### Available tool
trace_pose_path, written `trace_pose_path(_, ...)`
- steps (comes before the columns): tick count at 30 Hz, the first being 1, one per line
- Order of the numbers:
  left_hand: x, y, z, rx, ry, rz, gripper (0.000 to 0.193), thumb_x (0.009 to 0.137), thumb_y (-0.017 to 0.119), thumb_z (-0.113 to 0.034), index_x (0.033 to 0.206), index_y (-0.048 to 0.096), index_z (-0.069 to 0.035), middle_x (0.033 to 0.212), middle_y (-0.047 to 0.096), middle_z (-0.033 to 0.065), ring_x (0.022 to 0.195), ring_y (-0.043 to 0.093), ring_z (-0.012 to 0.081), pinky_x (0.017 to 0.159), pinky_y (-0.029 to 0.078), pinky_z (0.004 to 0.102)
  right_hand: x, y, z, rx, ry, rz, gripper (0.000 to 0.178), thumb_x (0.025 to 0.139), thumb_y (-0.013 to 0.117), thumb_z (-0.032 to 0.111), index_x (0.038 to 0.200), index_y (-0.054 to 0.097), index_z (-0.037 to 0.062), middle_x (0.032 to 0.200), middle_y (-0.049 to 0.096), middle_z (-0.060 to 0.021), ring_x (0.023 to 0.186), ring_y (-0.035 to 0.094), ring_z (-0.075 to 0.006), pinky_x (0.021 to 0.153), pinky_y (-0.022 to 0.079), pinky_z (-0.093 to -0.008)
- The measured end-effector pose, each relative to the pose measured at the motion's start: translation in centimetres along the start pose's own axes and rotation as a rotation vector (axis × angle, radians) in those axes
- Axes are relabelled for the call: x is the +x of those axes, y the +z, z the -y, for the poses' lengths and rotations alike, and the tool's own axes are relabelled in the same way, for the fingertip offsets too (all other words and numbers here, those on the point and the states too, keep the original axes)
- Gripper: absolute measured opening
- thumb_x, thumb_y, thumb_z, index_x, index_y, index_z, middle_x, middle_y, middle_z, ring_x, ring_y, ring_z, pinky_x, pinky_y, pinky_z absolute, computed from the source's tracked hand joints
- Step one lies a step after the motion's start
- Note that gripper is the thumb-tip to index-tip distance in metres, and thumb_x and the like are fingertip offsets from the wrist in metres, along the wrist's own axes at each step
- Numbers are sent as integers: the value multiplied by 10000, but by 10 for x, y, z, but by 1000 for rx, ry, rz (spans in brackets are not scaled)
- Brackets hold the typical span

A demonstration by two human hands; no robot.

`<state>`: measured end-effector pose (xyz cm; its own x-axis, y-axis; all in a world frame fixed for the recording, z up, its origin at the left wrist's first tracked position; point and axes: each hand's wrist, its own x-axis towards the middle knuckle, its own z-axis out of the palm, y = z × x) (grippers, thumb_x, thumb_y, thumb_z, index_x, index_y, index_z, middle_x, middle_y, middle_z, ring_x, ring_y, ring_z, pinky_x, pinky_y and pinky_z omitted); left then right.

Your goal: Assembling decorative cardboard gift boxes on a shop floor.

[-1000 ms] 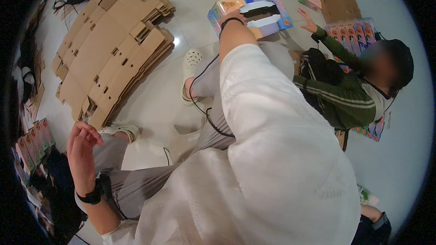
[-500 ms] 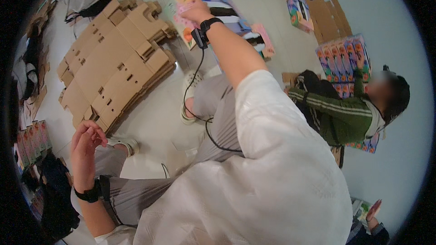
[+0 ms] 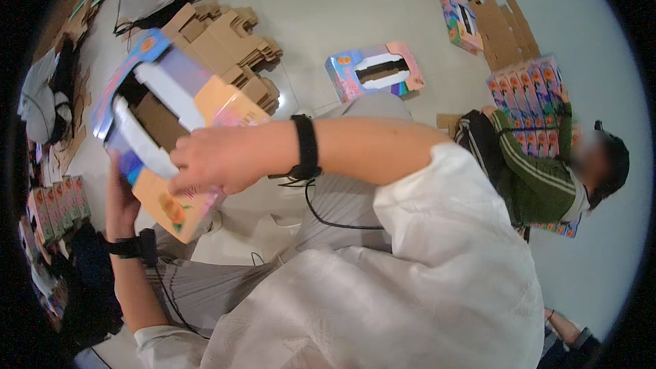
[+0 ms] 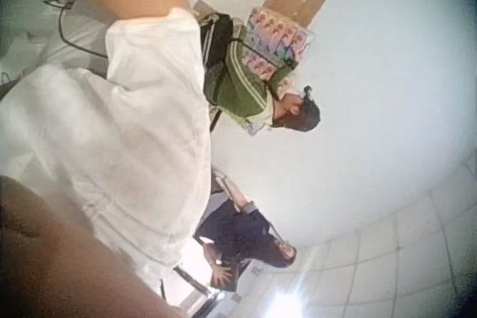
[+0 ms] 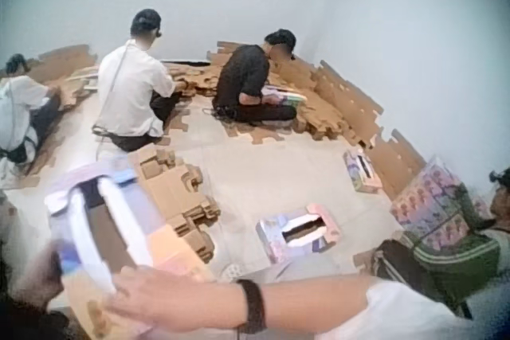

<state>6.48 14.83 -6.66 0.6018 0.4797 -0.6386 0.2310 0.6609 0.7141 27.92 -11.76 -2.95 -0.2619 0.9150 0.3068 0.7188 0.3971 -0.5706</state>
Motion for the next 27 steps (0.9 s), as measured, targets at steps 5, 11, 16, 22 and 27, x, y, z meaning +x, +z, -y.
trace_pose_path(5,10,9,27,34,163,-9,460,1028,735,-342,1366,595,-63,1232,715,73,1079,715,225,963,587,398,-9,13,-14,-162,-119,14,563,826,769,87,1356,609,191,1033,573,-43,1031,584,-272,865,470,-414)
trace_pose_path(11,-10,14,27,-34,286,-71,444,1004,757,-301,1343,604,-57,1140,712,59,1041,712,219,962,571,391,-9,13,-28,14,83,45,710,762,899,266,1379,575,129,1168,647,-73,1106,636,-296,903,485,-424)
trace_pose_path(16,-15,42,33,85,479,-258,702,860,899,-140,1409,493,26,1286,663,144,1159,670,225,997,556,359,9,30,-19,317,426,151,689,765,941,401,1247,605,42,1077,701,-123,986,699,-322,832,537,-400)
trace_pose_path(22,-24,74,33,71,729,-290,646,852,907,-143,1340,515,18,1224,682,126,1104,684,217,975,566,362,31,42,-7,172,469,-45,667,733,961,446,1083,589,17,898,670,-108,809,662,-244,748,536,-355)
trace_pose_path(27,-21,78,37,120,830,-325,730,833,915,-119,1367,439,28,1242,652,145,1091,674,210,943,573,346,49,50,-3,396,610,-206,551,757,949,410,948,603,26,865,647,-79,767,613,-184,718,504,-326)
